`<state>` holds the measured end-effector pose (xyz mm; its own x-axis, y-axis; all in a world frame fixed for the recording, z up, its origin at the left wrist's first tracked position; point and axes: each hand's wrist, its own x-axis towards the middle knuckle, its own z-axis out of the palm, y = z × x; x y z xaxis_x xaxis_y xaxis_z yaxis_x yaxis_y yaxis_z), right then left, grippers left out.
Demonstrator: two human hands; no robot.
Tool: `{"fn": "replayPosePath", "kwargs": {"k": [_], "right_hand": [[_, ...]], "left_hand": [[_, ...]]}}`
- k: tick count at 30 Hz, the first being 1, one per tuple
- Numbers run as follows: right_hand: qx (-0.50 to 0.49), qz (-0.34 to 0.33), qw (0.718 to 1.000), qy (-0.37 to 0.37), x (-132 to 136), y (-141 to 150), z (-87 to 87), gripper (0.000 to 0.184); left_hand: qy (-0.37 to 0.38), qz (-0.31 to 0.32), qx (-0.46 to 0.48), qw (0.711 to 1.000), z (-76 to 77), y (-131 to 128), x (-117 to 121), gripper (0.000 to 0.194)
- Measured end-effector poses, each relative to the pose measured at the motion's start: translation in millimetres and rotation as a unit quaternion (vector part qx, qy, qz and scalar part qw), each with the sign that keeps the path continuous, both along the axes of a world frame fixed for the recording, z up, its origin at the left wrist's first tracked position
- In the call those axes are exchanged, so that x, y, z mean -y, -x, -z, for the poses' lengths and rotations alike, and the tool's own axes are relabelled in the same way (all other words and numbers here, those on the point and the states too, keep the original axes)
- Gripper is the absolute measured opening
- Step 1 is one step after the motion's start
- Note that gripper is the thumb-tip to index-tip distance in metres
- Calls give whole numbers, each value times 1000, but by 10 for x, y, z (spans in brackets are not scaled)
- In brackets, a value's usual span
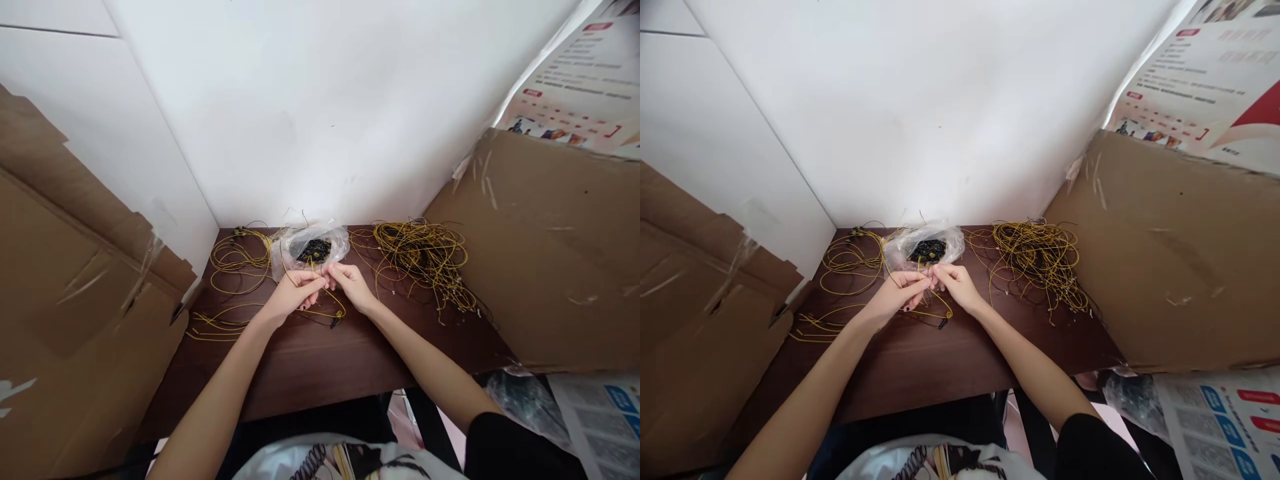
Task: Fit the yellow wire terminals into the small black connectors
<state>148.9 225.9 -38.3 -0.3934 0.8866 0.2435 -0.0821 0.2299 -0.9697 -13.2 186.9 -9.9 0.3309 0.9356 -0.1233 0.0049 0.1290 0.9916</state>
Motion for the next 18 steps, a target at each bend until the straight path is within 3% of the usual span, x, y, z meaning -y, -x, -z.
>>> {"fn": "replayPosePath", "kwargs": {"k": [10, 14, 18], "right_hand": [[-38, -22, 998, 43, 77, 25, -57, 22], [-126, -14, 987, 102, -29, -107, -117, 27], [-271, -47, 946, 173, -149, -388, -301, 29]], "left_hand": [[4, 60, -27, 998, 53, -66, 6, 30], [25, 28, 40, 998, 8, -29, 1, 35], [28, 15, 120, 992, -72, 89, -5, 40]]}}
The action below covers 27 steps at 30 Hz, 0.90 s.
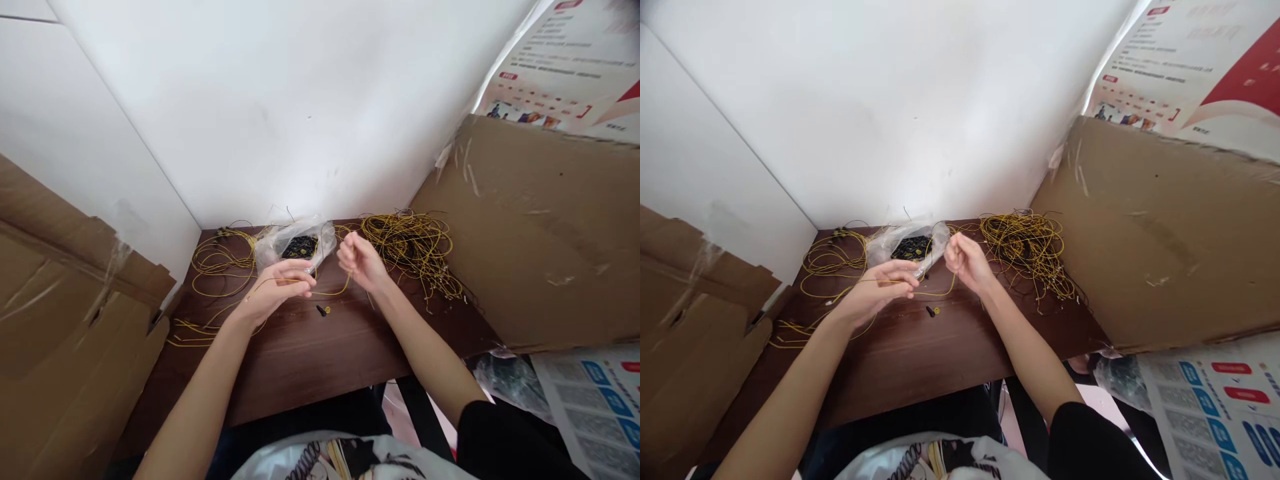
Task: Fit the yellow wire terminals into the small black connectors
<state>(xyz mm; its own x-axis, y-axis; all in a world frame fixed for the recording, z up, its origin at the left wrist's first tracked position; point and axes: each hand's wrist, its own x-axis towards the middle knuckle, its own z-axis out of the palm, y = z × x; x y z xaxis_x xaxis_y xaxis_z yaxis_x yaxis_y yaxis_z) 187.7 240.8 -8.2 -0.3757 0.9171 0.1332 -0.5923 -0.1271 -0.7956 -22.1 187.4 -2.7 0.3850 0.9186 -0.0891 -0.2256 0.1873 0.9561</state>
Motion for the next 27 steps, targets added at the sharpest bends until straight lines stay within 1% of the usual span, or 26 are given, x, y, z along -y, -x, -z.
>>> {"fn": "replayPosePath", "kwargs": {"k": [2, 4, 7, 9, 11, 12, 13, 15, 17, 20, 23, 25, 27], "right_hand": [[-55, -4, 998, 26, -51, -143, -66, 27], [-99, 22, 994, 39, -97, -256, -85, 24], [-157, 68, 984, 43, -157, -353, -45, 20], [-170, 82, 981, 42, -182, -376, -11, 19], [-161, 89, 982, 33, -190, -376, 10, 20], [-152, 93, 984, 28, -189, -370, 14, 21], [-144, 97, 985, 22, -188, -363, 16, 23], [-128, 108, 986, 9, -189, -349, 17, 26], [-116, 113, 987, -14, -201, -351, 18, 25], [-91, 97, 990, -45, -231, -412, 15, 19], [-58, 98, 992, -56, -244, -531, -9, 18], [-46, 132, 988, -68, -249, -609, -33, 22], [-55, 175, 980, -82, -272, -668, -61, 22]], "left_hand": [[-19, -5, 53, 998, -24, 67, -8, 35], [-40, -28, 109, 993, -34, 118, -24, 29], [-43, -98, 185, 977, -40, 147, -64, 19], [-26, -150, 228, 962, -53, 143, -95, 16], [-3, -188, 275, 943, -79, 137, -118, 10], [9, -199, 304, 932, -97, 139, -125, 5], [21, -205, 338, 918, -117, 145, -129, 4], [39, -208, 412, 887, -162, 170, -125, 18], [45, -213, 476, 852, -209, 206, -111, 29], [39, -242, 529, 813, -277, 265, -82, 36], [28, -254, 544, 799, -325, 319, -57, 35], [21, -245, 552, 797, -337, 353, -47, 30], [15, -232, 561, 794, -332, 384, -45, 22]]}}
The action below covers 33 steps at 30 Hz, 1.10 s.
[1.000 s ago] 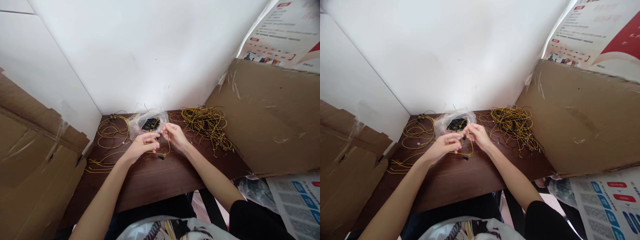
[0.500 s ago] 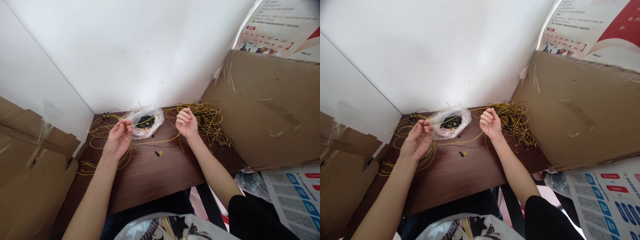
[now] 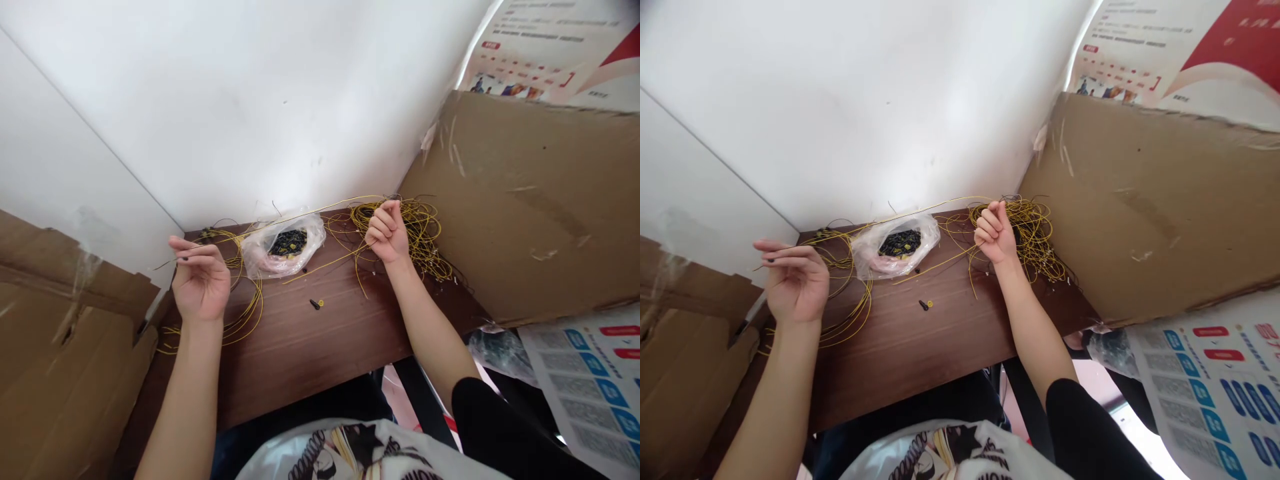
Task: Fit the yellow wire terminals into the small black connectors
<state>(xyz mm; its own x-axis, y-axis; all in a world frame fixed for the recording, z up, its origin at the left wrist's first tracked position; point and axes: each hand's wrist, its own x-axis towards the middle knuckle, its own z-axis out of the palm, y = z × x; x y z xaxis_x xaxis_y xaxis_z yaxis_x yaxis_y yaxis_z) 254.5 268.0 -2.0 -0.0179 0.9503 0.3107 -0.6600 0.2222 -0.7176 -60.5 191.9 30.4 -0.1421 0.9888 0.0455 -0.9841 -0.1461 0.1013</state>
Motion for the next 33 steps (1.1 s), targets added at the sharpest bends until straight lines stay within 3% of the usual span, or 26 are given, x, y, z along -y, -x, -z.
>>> {"fn": "replayPosePath", "kwargs": {"k": [4, 7, 12, 14, 17, 20, 22, 23, 25, 27, 30, 33], "right_hand": [[-40, 24, 997, -68, -95, -76, -159, 18], [-1, 5, 990, -138, -24, -133, -488, 21], [190, 67, 965, -170, 674, -234, -1201, 26], [298, 180, 918, -191, 978, -281, -1345, 27], [497, 312, 803, -99, 1179, -369, -1335, 20], [657, 341, 672, -12, 1042, -413, -1145, 17], [696, 354, 625, -6, 864, -347, -978, 16], [695, 355, 625, -28, 777, -271, -892, 13], [655, 374, 650, -98, 635, -32, -725, 8], [580, 361, 715, -151, 541, 291, -565, 9], [478, 196, 847, -127, 436, 764, -339, 14], [356, 13, 934, -25, 322, 1019, -127, 19]], "left_hand": [[-6, 15, -3, 1000, 42, 22, -25, 16], [13, 36, -42, 998, 97, -17, -70, 13], [74, 75, -236, 966, 236, -184, -116, 5], [68, 87, -324, 940, 286, -273, -98, 11], [40, 120, -426, 896, 328, -402, -34, 24], [18, 160, -479, 863, 348, -502, 31, 26], [17, 178, -502, 846, 372, -548, 53, 25], [21, 185, -512, 838, 389, -565, 55, 25], [28, 193, -525, 828, 426, -592, 50, 26], [32, 198, -536, 820, 456, -613, 42, 28], [33, 205, -559, 803, 470, -642, 47, 30], [29, 216, -579, 786, 461, -666, 69, 30]]}}
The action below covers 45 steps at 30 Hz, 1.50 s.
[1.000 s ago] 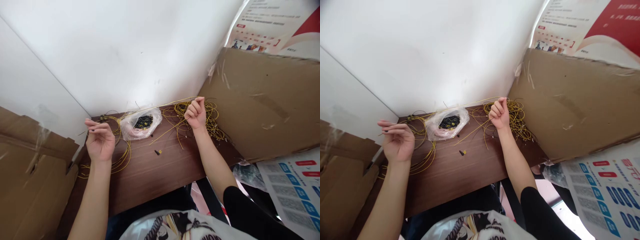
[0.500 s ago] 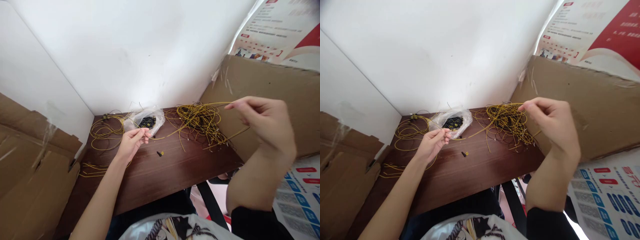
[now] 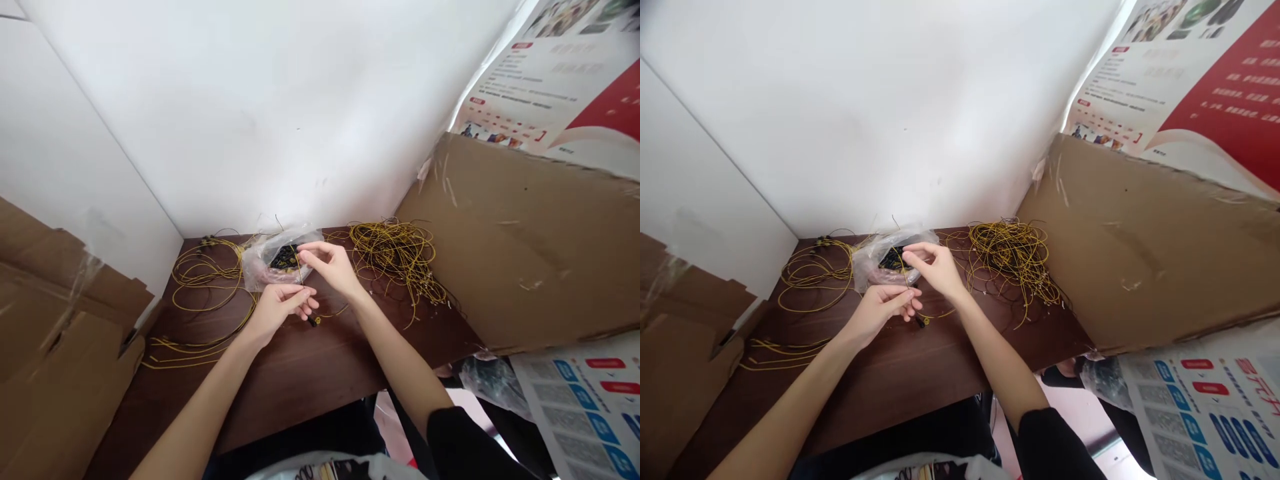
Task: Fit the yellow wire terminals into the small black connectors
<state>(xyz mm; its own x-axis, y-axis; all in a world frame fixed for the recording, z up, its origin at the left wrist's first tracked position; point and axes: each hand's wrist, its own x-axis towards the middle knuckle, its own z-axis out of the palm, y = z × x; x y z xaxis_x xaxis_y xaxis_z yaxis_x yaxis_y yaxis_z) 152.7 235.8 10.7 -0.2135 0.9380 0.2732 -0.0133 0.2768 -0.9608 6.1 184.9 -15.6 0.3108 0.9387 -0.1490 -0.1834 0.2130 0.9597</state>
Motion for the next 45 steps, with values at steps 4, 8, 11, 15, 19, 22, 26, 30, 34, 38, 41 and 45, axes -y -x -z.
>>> {"fn": "replayPosePath", "kwargs": {"k": [4, 8, 11, 15, 19, 22, 26, 30, 34, 38, 41, 45], "right_hand": [[-129, -97, 982, 101, -74, -17, 197, 22], [-163, -117, 970, 139, -34, -87, 269, 23], [-171, -112, 966, 156, -28, -72, 320, 21], [-180, -101, 959, 193, -56, -54, 406, 23], [-161, -124, 958, 203, -43, -61, 434, 23], [-140, -159, 954, 210, -7, -45, 440, 21], [-134, -178, 950, 219, 25, -16, 461, 19], [-123, -180, 950, 223, 29, -12, 469, 20], [-113, -182, 947, 241, 38, -12, 452, 22], [-104, -195, 943, 250, 51, -8, 443, 24], [-110, -188, 944, 247, 56, 9, 442, 26], [-116, -167, 951, 232, 58, 45, 419, 25]], "left_hand": [[-8, 9, -24, 1000, -5, -29, 29, 29], [-16, 11, -49, 999, -2, -67, 44, 29], [-28, 5, -77, 997, 11, -68, 31, 31], [-105, -117, -157, 975, 45, 22, -17, 30], [-184, -234, -197, 934, 61, 117, -52, 21], [-208, -225, -176, 936, 73, 125, -56, 18], [-238, -219, -167, 931, 103, 100, -58, 14], [-204, -240, -138, 939, 99, 88, -63, 14], [-149, -263, -59, 952, 47, 82, -46, 23], [-137, -264, -36, 954, 51, 87, -45, 24], [-136, -267, -45, 953, 91, 85, -88, 23], [-188, -312, -75, 928, -17, 51, -28, 21]]}}
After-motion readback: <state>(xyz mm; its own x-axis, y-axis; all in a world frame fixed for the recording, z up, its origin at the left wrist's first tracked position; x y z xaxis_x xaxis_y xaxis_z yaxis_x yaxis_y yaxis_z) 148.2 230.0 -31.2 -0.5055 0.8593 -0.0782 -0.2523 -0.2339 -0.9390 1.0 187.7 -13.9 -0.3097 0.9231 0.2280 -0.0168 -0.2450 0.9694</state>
